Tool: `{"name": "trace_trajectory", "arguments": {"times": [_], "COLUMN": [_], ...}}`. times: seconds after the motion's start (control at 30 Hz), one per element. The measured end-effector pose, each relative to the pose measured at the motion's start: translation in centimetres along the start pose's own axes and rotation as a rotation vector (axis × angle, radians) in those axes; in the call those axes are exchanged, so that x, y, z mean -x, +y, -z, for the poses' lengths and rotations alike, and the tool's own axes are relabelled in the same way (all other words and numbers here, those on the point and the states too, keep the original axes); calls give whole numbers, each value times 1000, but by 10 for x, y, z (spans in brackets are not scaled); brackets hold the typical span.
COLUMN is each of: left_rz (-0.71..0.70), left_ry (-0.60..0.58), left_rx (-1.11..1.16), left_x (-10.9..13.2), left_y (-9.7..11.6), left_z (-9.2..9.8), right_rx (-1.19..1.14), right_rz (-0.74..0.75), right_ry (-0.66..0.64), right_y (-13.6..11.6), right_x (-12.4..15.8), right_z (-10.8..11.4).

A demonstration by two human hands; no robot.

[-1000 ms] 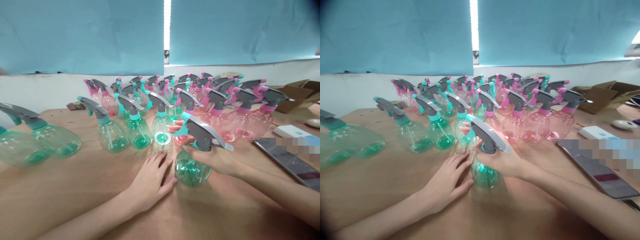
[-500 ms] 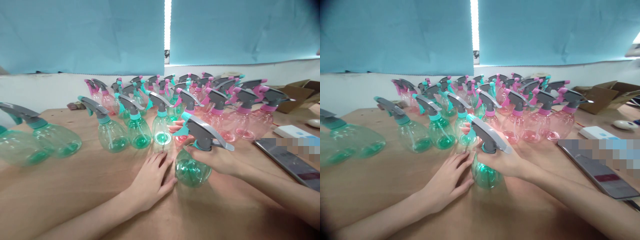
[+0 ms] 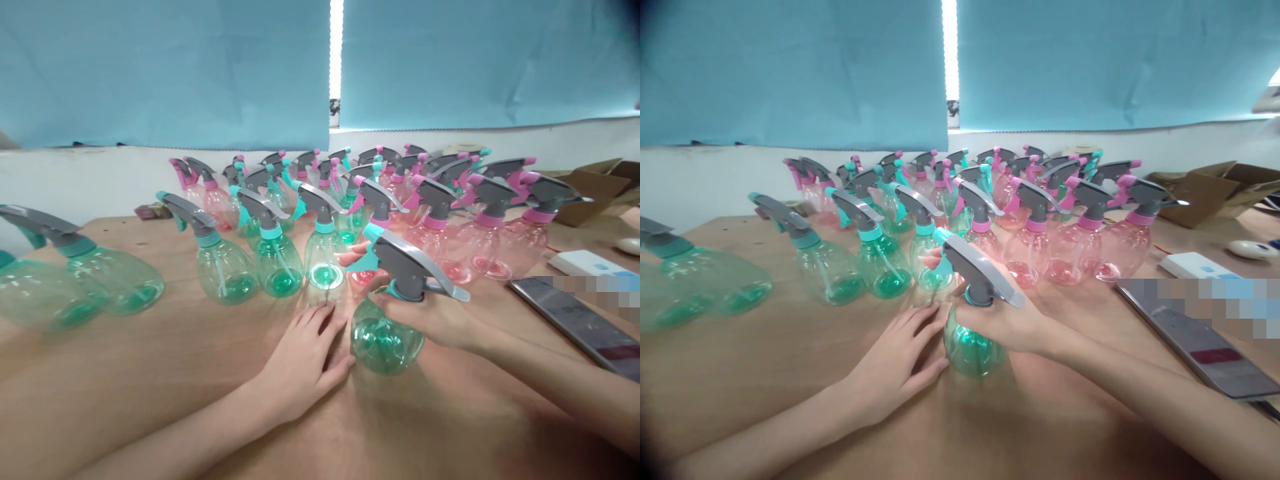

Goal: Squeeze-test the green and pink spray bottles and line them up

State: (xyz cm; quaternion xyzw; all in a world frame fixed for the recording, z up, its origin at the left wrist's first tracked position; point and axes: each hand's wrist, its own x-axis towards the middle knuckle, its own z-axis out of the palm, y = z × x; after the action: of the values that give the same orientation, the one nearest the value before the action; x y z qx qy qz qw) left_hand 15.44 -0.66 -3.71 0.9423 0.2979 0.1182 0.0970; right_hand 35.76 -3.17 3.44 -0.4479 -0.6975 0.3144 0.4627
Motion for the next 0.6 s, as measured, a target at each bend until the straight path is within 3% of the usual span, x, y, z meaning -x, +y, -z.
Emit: {"name": "trace_trajectory", "arguments": {"times": [0.6], "left_rz": [7], "left_ry": [-3], "left_rx": [-7], "left_x": [1], "left_y": [1], "left_z": [-1], "right_rx": [25], "right_rz": [-30], "right_ry": [12], "right_y": [1], "right_x": [0], "right_z": [1]}}
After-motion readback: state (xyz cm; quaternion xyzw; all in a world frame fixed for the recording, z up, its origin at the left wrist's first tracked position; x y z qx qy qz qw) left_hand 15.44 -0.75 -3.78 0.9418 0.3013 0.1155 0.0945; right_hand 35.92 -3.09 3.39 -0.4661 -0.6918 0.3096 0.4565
